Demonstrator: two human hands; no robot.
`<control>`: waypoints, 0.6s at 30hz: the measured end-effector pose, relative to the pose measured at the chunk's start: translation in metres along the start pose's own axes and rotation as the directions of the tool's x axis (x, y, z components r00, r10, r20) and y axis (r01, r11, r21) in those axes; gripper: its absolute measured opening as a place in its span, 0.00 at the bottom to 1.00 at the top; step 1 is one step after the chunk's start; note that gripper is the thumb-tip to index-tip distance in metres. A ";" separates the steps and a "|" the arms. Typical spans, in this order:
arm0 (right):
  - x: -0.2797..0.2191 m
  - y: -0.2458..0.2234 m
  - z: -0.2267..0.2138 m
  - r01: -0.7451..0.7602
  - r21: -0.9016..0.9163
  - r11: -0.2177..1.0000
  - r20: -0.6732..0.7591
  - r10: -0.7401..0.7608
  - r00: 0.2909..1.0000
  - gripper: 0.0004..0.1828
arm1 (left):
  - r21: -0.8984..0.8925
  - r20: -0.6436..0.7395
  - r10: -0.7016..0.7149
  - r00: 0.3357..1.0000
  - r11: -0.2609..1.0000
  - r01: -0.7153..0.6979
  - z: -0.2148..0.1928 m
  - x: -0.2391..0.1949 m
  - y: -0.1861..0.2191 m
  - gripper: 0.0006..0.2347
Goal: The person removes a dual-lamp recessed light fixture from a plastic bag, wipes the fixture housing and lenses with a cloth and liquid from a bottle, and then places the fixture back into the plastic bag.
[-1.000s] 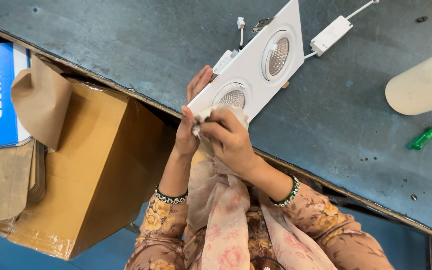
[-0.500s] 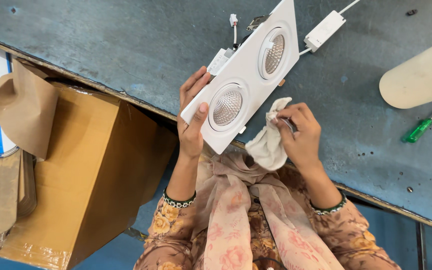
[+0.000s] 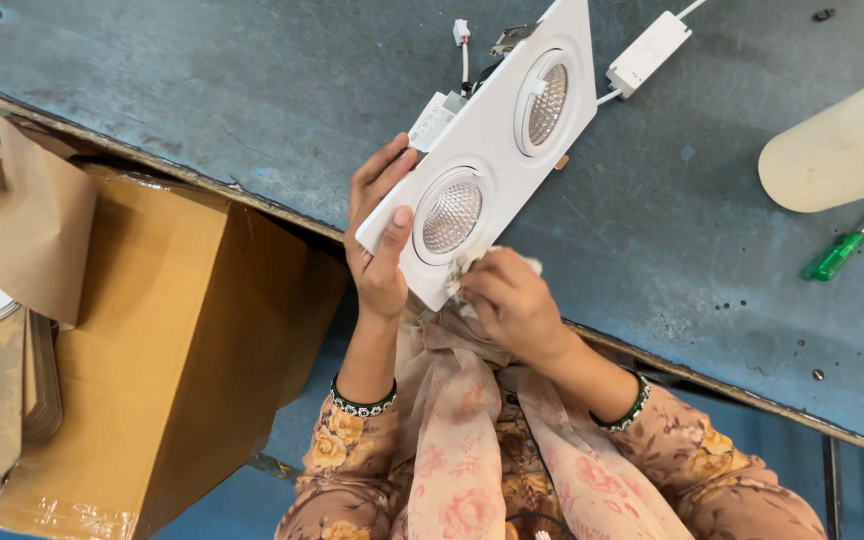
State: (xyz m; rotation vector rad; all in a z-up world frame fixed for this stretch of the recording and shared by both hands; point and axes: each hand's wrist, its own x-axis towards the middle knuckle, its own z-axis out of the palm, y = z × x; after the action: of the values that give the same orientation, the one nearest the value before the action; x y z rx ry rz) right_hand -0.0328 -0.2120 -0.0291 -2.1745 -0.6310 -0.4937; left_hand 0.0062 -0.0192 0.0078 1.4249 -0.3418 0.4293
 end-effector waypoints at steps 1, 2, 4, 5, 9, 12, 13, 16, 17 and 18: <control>0.000 -0.001 -0.001 -0.007 0.002 1.000 0.004 0.007 1.000 0.12 | 0.004 0.010 0.007 1.000 1.000 -0.007 0.000 0.000 0.000 0.21; 0.001 -0.001 -0.001 -0.010 0.006 1.000 0.012 0.010 1.000 0.12 | 0.011 0.014 0.013 1.000 1.000 -0.014 -0.001 0.000 0.000 0.21; 0.014 0.010 -0.008 -0.244 0.085 0.966 -0.067 0.250 0.966 0.10 | 0.026 0.020 0.022 1.000 0.999 -0.022 -0.003 0.000 -0.001 0.21; 0.019 0.014 -0.010 -0.351 0.131 0.927 -0.097 0.364 0.926 0.08 | 0.034 0.021 0.023 1.000 0.999 -0.024 -0.003 0.000 0.000 0.21; 0.007 -0.005 0.000 -0.037 0.007 0.999 -0.087 0.038 0.996 0.10 | 0.061 0.008 0.022 1.000 0.998 -0.023 -0.001 0.001 0.000 0.21; 0.008 0.000 -0.004 -0.032 -0.126 0.992 -0.109 0.018 0.994 0.11 | 0.048 0.008 0.024 1.000 0.999 -0.024 -0.002 0.000 -0.001 0.21; 0.007 0.001 -0.003 -0.078 -0.143 0.987 -0.126 0.060 0.990 0.11 | 0.046 0.007 0.025 1.000 0.999 -0.026 -0.001 0.000 -0.002 0.21; 0.002 -0.008 0.004 -0.036 -0.144 0.989 -0.097 0.023 0.995 0.11 | 0.049 0.014 0.024 1.000 0.999 -0.024 -0.003 0.001 -0.001 0.21; 0.001 -0.011 0.005 0.008 -0.138 0.990 -0.075 -0.018 0.997 0.11 | 0.049 0.012 0.018 1.000 0.999 -0.018 -0.003 0.001 -0.001 0.21; 0.003 -0.006 0.002 -0.031 -0.171 0.985 -0.097 0.014 0.995 0.11 | 0.047 0.008 0.011 1.000 0.999 -0.011 -0.002 0.000 -0.001 0.21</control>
State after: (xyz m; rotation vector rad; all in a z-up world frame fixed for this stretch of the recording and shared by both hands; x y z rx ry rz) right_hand -0.0334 -0.2061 -0.0248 -2.3020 -0.5276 -0.6576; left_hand 0.0066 -0.0169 0.0071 1.4712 -0.3475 0.4436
